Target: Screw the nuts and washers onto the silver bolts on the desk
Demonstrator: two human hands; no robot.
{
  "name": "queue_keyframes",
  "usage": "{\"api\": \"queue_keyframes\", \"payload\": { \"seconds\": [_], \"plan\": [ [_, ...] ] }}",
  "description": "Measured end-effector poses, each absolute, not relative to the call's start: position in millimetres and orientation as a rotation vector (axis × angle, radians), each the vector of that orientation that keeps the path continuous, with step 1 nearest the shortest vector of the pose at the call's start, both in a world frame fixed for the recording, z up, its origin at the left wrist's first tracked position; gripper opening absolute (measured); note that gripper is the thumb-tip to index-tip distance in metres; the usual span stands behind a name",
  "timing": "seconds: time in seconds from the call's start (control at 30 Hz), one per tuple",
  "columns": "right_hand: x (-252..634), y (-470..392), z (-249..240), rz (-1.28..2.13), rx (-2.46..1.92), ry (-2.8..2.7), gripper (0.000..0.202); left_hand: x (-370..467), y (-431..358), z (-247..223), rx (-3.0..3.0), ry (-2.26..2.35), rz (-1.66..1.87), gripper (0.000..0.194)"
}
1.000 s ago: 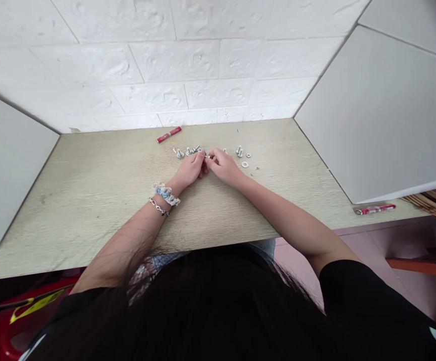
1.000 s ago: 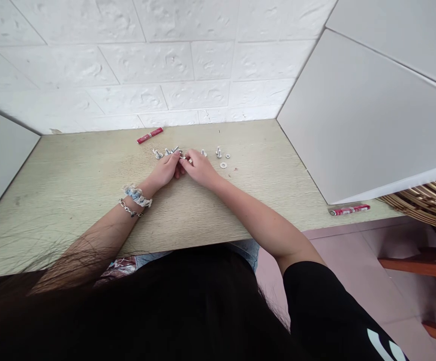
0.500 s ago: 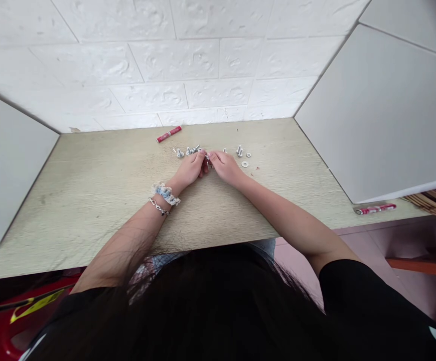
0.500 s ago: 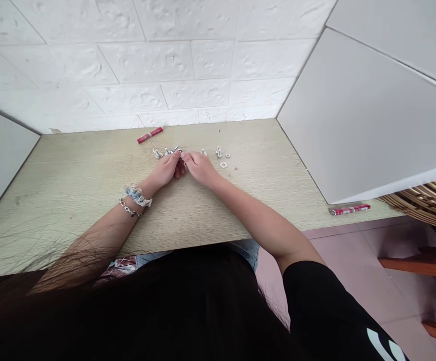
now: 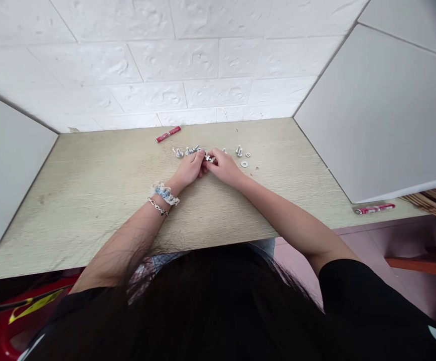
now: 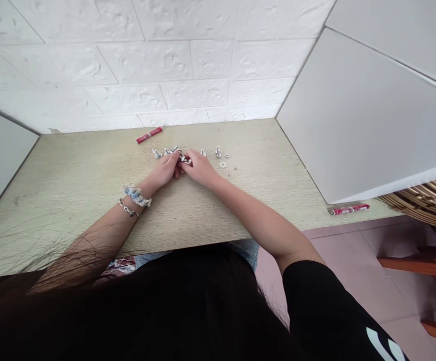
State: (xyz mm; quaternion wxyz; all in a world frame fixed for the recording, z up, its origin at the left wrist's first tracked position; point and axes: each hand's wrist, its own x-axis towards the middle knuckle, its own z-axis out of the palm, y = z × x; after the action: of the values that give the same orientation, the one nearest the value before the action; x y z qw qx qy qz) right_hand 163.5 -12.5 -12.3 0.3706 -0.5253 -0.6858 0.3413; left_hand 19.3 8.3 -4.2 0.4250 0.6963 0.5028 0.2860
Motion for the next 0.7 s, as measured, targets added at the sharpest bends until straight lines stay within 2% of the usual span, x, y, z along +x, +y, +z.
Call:
{"api": "queue_keyframes", "payload": {
  "seconds": [0.2, 0.33, 0.43, 0.6, 0.7],
  "plan": [
    [162.1, -15.7, -7.5, 0.832, -1.387, -1.724, 0.019, 19.8, 7.4, -2.4, 1.737, 1.241, 0.732, 0.051],
    [163.7, -15.4, -5.7, 0.835, -1.284, -1.781, 0.04, 19.8, 7.4, -3.1, 1.752, 1.203, 0.72, 0.053],
    [164.3, -13.4, -8.0, 0.875, -1.255, -1.774, 0.048, 19.5, 8.2, -4.5, 1.775, 1.181, 0.732, 0.053],
    [164.6, -11.7, -9.5, 0.884, -1.28, -1.77, 0.048, 18.8, 9.4, -7.1, 1.801, 1.162, 0.739, 0.052],
    [165.1, -12.6, -9.9, 0.845, -1.287, -1.791, 0.037, 19.1, 9.0, -6.8, 1.775, 1.187, 0.747, 0.051]
  ]
}}
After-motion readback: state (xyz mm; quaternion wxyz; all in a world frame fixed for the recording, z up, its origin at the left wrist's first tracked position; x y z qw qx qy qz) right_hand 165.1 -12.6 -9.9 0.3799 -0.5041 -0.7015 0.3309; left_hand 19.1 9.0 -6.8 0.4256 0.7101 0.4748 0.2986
